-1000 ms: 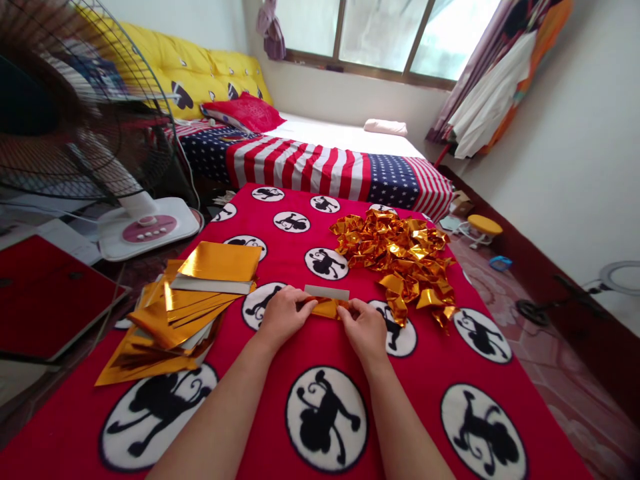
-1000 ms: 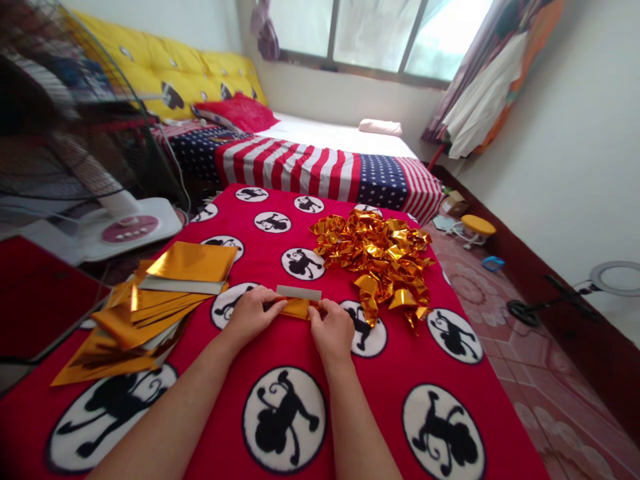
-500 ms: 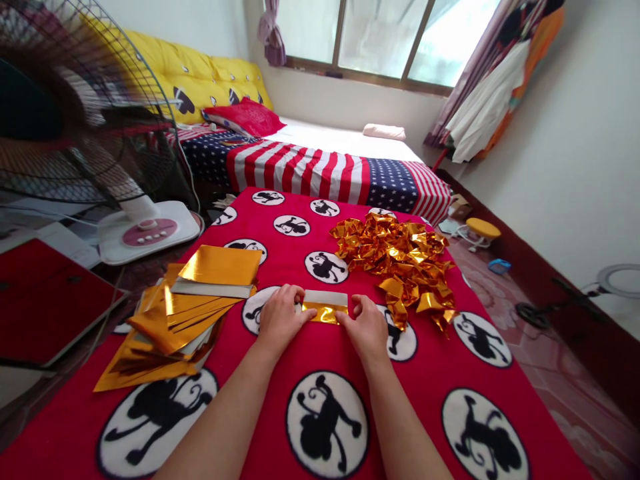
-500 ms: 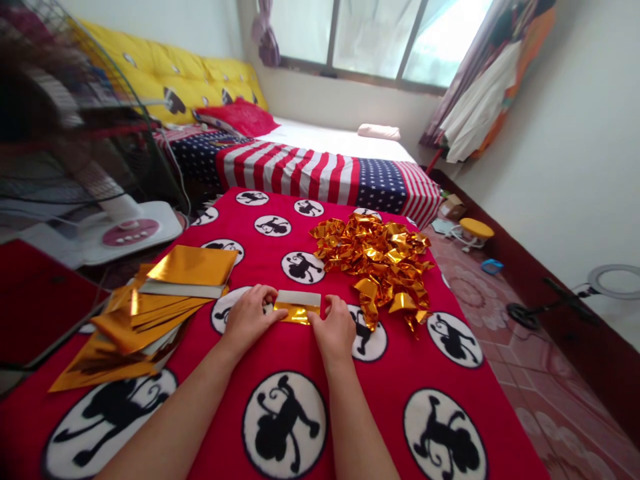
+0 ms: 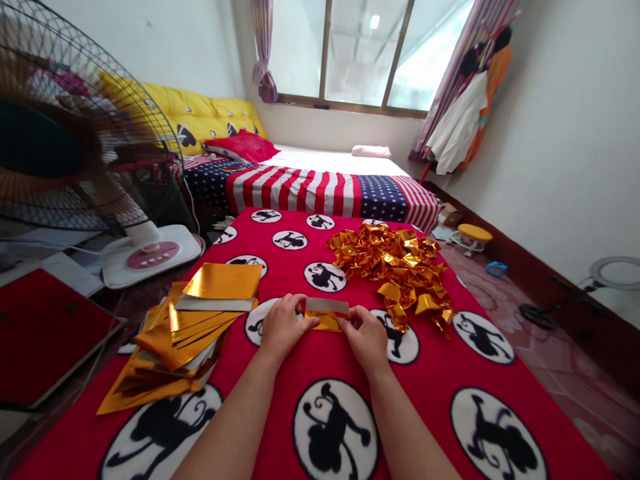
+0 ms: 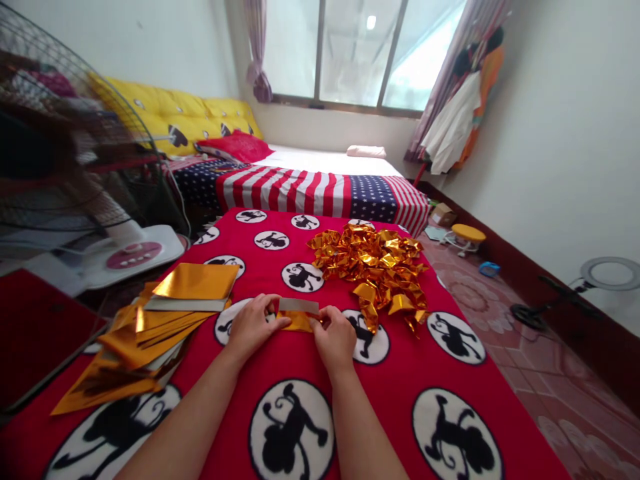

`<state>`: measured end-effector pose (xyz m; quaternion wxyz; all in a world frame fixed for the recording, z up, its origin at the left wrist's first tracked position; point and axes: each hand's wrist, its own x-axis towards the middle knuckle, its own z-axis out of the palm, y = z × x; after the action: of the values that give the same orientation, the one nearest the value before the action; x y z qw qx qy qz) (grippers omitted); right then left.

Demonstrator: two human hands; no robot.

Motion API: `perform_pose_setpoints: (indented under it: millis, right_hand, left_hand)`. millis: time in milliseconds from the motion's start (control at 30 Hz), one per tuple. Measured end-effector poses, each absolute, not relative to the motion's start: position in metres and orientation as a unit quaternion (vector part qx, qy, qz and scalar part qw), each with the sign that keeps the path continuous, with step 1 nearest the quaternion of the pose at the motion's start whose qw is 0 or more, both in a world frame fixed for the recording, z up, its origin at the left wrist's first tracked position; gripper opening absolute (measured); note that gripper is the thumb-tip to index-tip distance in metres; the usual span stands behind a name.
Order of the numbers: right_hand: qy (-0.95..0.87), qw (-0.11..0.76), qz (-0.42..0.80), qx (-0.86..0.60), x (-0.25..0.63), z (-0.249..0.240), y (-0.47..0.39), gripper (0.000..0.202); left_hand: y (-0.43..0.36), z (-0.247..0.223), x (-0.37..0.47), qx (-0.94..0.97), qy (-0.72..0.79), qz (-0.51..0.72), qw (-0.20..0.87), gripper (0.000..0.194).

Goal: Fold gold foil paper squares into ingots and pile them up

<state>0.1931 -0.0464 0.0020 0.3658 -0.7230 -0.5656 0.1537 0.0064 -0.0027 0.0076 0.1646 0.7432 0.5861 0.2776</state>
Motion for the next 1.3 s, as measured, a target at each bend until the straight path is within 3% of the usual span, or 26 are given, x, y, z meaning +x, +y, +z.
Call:
perform_pose_setpoints:
  millis: [200,367,567,700,867,1033,1300]
  right_hand:
    - [-0.547,0.412,0.169,-0.709,0.194,-0.002,-0.043,0.016]
    - [-0.517,0.501,0.240,-0.651,0.196,-0.008,-0.039,0.021]
    - [-0.505,0.582,0.323,-0.549,0.194,-0.008,-0.035,0.027]
    - [-0.476,0.601,0.356,-0.534,0.191,-0.005,-0.035,0.030]
    - [-0.448,0.606,0.398,-0.523,0.189,-0.002,-0.036,0.031]
    - [-0.459,0.601,0.395,-0.522,0.188,0.001,-0.039,0.029]
    - [-0.465,0.600,0.393,-0.520,0.188,0.000,-0.038,0.021]
  left_hand:
    - [0.001,0.003,0.005,0.737,0.588,0.287,0.169,0.030]
    - [0.003,0.000,0.003,0.722,0.582,0.317,0.200,0.030]
    - [0.006,0.001,0.002,0.669,0.524,0.381,0.365,0.035]
    - [0.005,0.005,0.004,0.589,0.444,0.443,0.510,0.040]
    - [-0.004,0.013,0.010,0.518,0.461,0.438,0.572,0.050]
    - [-0.007,0.015,0.017,0.473,0.477,0.432,0.602,0.054]
    - [-0.003,0.014,0.022,0.421,0.502,0.447,0.609,0.043]
